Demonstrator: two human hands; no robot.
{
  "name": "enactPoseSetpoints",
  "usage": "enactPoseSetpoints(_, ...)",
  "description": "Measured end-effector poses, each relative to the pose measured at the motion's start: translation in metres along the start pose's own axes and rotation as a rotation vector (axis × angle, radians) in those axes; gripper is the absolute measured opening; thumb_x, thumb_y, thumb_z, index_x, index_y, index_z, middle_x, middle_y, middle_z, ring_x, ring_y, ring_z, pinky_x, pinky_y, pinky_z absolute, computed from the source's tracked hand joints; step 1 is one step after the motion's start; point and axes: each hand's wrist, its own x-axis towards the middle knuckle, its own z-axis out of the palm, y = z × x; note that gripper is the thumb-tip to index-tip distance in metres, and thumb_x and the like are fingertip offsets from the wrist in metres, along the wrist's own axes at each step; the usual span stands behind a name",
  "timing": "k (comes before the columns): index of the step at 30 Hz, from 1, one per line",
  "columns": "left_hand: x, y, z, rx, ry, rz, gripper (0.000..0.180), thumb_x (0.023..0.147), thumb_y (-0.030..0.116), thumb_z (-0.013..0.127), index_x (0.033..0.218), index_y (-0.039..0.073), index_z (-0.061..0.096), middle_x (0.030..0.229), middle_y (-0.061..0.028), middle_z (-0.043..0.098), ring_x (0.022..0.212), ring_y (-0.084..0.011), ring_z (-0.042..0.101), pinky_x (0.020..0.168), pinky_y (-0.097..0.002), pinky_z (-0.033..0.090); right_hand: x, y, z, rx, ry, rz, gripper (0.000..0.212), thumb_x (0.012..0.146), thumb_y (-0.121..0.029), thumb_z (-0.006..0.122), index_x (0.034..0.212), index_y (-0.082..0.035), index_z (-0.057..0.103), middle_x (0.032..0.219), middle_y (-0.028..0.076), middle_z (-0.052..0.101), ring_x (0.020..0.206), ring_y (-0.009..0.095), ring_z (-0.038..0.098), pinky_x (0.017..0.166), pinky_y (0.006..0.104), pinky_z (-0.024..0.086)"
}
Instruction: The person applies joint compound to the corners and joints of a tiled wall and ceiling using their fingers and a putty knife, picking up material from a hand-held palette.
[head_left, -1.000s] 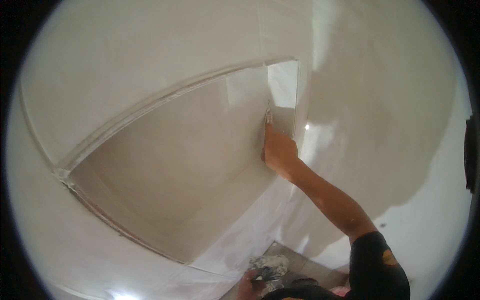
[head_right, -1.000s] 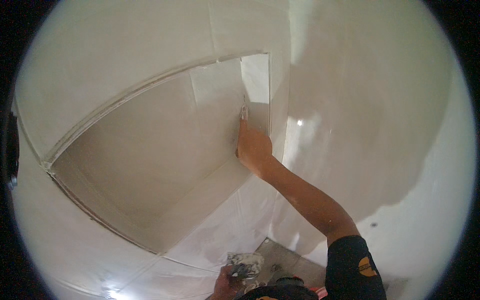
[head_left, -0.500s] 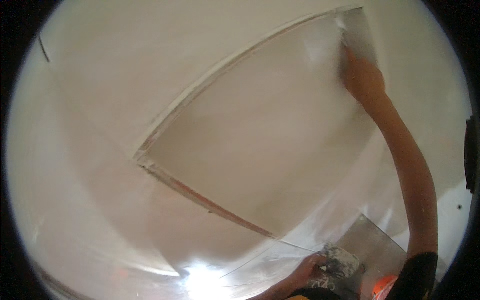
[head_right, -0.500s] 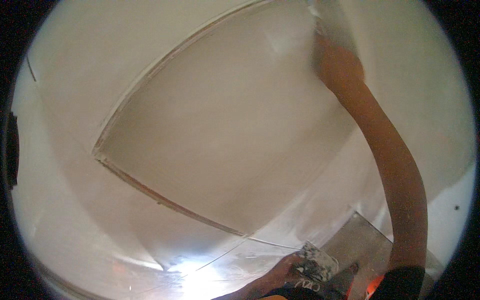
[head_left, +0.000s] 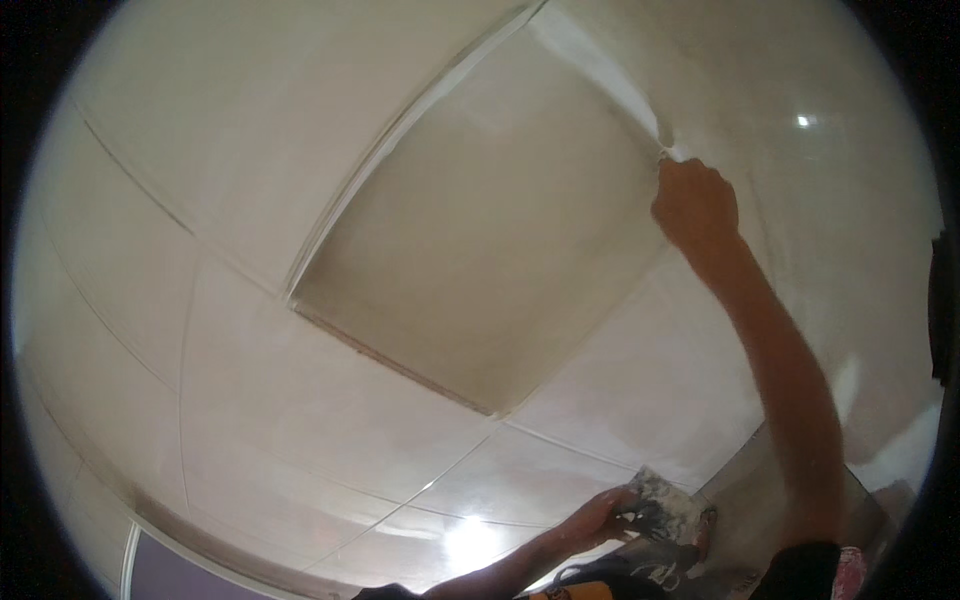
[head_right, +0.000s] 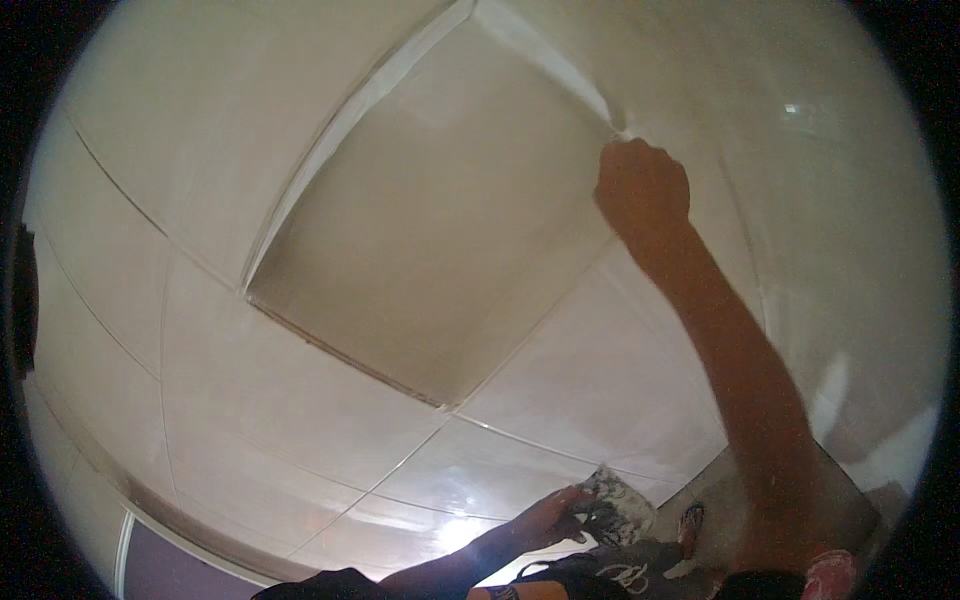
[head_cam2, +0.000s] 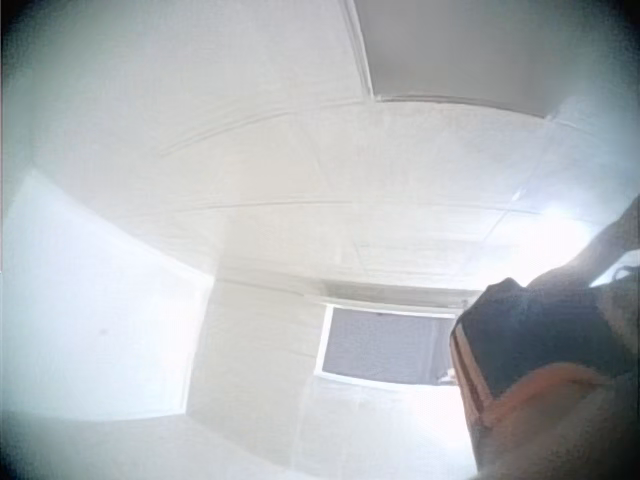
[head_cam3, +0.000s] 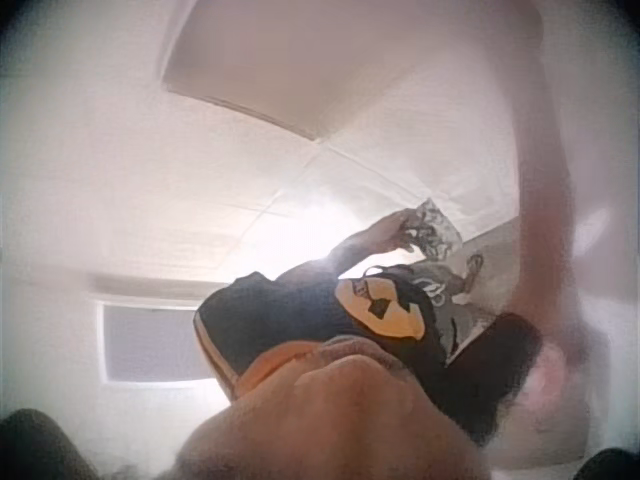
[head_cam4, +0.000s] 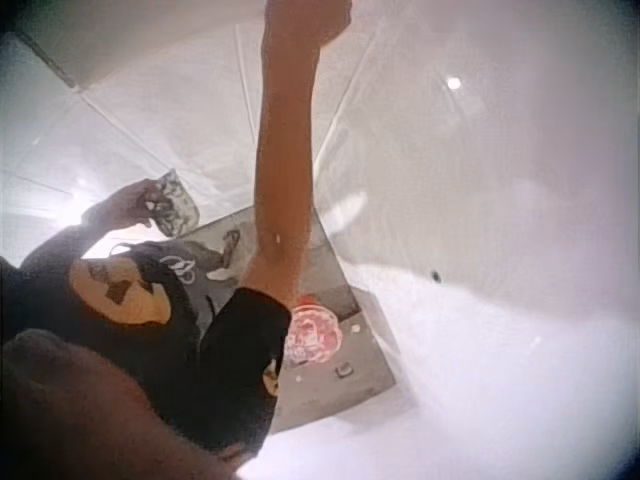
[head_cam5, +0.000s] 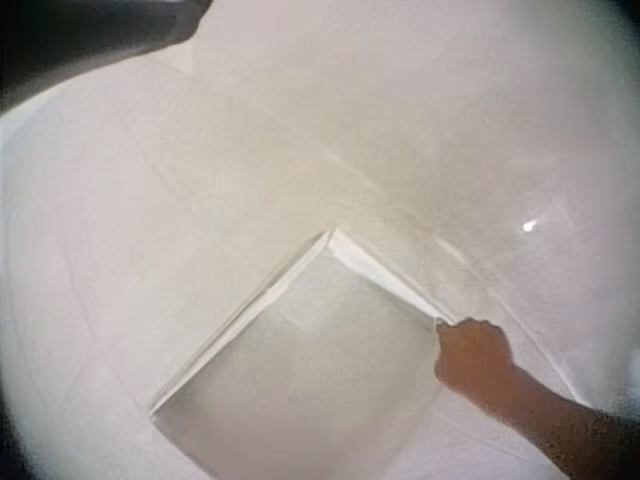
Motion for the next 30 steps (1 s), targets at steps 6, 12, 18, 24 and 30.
enactPoseSetpoints(6, 0.026, -0.021, -0.043, -0.025, 0.14, -0.251, 0.035, 0.097, 0.028, 0.042, 0.127, 0.008, 0.04, 0.127, -0.0122, 0.045, 0.108, -0.0265, 0.055, 0.077, -0.0324, 0.051, -0.19, 0.099, 0.005, 0.969, -0.167, 0.577, 0.045, 0.081, -0.006, 0.048, 0.125, -0.003, 0.051, 0.087, 0.009, 0.052, 0.069, 0.01, 0.05, 0.061, 0.0272, 0.044)
enactPoseSetpoints(12, 0.083, -0.029, -0.118, 0.294, -0.106, -0.528, 0.039, 0.096, 0.031, 0.044, 0.128, 0.009, 0.04, 0.125, -0.011, 0.047, 0.108, -0.0264, 0.054, 0.085, -0.036, 0.049, -0.475, 0.136, 0.096, 0.7, -0.028, 1.264, 0.041, 0.08, -0.01, 0.052, 0.121, -0.003, 0.053, 0.094, 0.012, 0.054, 0.079, 0.018, 0.053, 0.067, 0.0318, 0.046)
enactPoseSetpoints(18, 0.111, -0.015, -0.254, 0.541, -0.265, -0.593, 0.038, 0.094, 0.031, 0.047, 0.124, 0.007, 0.043, 0.124, -0.0128, 0.049, 0.108, -0.0318, 0.054, 0.083, -0.0433, 0.05, -0.653, 0.049, 0.214, 0.048, -0.555, 1.567, 0.038, 0.08, -0.013, 0.056, 0.116, -0.004, 0.055, 0.101, 0.014, 0.056, 0.089, 0.025, 0.055, 0.073, 0.0365, 0.048)
enactPoseSetpoints(24, 0.119, 0.03, -0.214, 0.722, 0.01, -0.653, 0.037, 0.094, 0.027, 0.051, 0.126, 0.011, 0.042, 0.119, -0.0098, 0.052, 0.103, -0.0321, 0.056, 0.076, -0.0441, 0.052, -0.756, 0.039, 0.235, -0.116, -0.501, 1.969, 0.034, 0.079, -0.016, 0.06, 0.112, -0.005, 0.057, 0.108, 0.017, 0.058, 0.099, 0.032, 0.058, 0.08, 0.0412, 0.05)
enactPoseSetpoints(30, 0.152, 0.037, -0.199, 0.977, 0.065, -0.712, 0.04, 0.094, 0.031, 0.049, 0.129, 0.016, 0.039, 0.121, -0.0092, 0.05, 0.11, -0.03, 0.052, 0.084, -0.0442, 0.046, -0.742, 0.105, 0.267, -0.661, -0.103, 1.976, 0.048, 0.077, -0.017, 0.064, 0.122, -0.009, 0.05, 0.109, 0.018, 0.058, 0.101, 0.034, 0.057, 0.084, 0.0418, 0.047)
